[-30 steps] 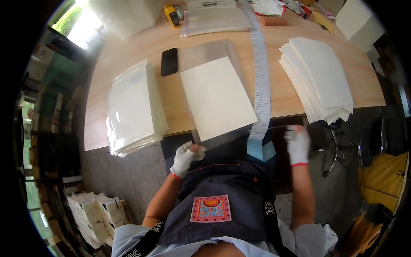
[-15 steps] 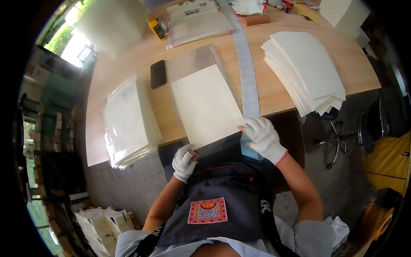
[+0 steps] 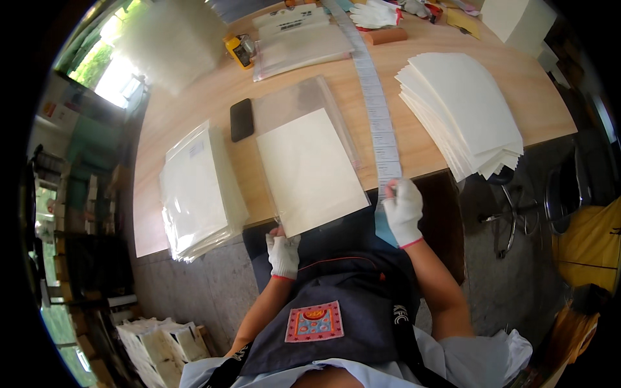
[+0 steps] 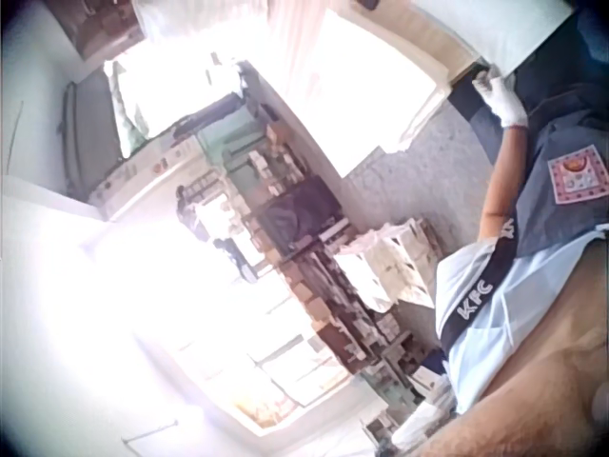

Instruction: The person places white sheets of paper into clear plastic sleeves at a wooden table. They smooth the paper inside the sleeve and then place the finished unit onto a stack. The process is repeated continuously with a stack of paper and sleeves available on the table.

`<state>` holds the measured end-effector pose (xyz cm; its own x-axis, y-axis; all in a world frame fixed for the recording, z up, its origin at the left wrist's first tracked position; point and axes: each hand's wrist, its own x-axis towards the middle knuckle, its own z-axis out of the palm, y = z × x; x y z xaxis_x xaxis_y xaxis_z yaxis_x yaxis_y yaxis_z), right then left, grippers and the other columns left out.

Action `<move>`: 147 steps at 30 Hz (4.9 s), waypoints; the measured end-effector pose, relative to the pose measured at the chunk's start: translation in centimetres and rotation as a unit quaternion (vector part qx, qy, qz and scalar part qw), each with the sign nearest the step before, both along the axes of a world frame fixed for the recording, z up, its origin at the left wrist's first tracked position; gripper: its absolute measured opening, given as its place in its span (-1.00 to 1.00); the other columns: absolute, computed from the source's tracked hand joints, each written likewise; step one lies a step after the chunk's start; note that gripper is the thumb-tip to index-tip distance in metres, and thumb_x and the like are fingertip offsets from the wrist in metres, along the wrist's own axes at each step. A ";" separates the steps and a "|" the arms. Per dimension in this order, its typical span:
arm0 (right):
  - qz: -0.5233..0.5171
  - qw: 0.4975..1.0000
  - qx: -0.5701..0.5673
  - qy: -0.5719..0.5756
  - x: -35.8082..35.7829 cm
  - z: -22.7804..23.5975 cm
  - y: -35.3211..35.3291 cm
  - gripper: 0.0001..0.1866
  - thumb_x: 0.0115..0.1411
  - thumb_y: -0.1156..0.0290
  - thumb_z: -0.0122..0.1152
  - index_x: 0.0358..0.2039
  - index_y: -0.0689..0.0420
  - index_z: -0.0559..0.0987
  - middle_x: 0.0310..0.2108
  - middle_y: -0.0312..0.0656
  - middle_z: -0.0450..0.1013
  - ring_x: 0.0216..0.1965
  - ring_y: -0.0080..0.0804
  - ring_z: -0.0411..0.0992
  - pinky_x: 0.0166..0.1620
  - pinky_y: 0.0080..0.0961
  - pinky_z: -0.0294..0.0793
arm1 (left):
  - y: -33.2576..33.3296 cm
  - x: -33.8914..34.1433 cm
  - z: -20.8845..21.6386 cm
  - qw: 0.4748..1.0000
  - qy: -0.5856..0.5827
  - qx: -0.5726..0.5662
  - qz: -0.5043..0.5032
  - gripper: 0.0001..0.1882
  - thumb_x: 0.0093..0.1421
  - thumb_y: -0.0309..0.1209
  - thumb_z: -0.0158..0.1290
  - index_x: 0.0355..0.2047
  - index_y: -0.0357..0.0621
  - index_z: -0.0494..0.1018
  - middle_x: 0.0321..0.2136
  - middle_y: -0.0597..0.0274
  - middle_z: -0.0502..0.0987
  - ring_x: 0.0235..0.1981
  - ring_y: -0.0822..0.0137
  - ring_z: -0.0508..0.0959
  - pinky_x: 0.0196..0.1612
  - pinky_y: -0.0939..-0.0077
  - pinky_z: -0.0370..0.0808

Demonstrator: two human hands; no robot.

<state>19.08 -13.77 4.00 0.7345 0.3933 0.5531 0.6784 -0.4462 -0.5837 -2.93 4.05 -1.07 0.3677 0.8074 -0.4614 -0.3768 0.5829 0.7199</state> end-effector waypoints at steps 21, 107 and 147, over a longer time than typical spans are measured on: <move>0.091 0.986 -0.103 -0.092 -3.4 7.1 -6.7 -0.74 -0.37 0.44 0.39 -0.55 0.10 0.56 -0.30 -0.22 0.42 -0.16 -0.16 0.35 -0.10 -0.31 0.32 | -8.5 12.4 4.4 0.828 -0.045 -0.097 -0.550 -0.84 0.18 -0.40 -0.05 -0.26 -0.17 0.32 -0.59 0.28 0.39 -0.71 0.44 0.40 -0.60 0.51 0.43; 0.001 0.675 0.401 0.619 22.4 9.2 -17.0 -0.79 0.16 0.13 0.08 -0.37 -0.02 0.41 -0.60 -0.37 0.31 -0.77 -0.63 0.17 -0.76 -0.76 0.10 | 6.5 5.3 9.3 0.502 0.344 0.755 -0.245 -0.61 -0.06 -0.43 0.10 -0.15 -0.02 0.40 0.00 0.10 0.35 0.09 -0.02 0.25 0.16 0.06 0.13; 0.085 0.588 0.394 0.701 -4.4 3.4 -6.2 -0.79 0.20 0.46 -0.06 -0.16 0.23 0.38 -0.33 -0.24 0.44 -0.47 -0.62 0.42 -0.59 -0.81 0.34 | 9.5 9.5 9.2 0.655 0.295 0.671 -0.183 -0.64 -0.18 -0.71 -0.12 -0.36 -0.06 0.43 -0.52 0.21 0.38 -0.52 0.17 0.43 -0.45 0.38 0.39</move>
<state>14.68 -20.00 7.41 0.6726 0.5546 -0.4899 -0.7211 0.3426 -0.6022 6.56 13.59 8.10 0.7272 0.5387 0.4254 0.1862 -0.7513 0.6331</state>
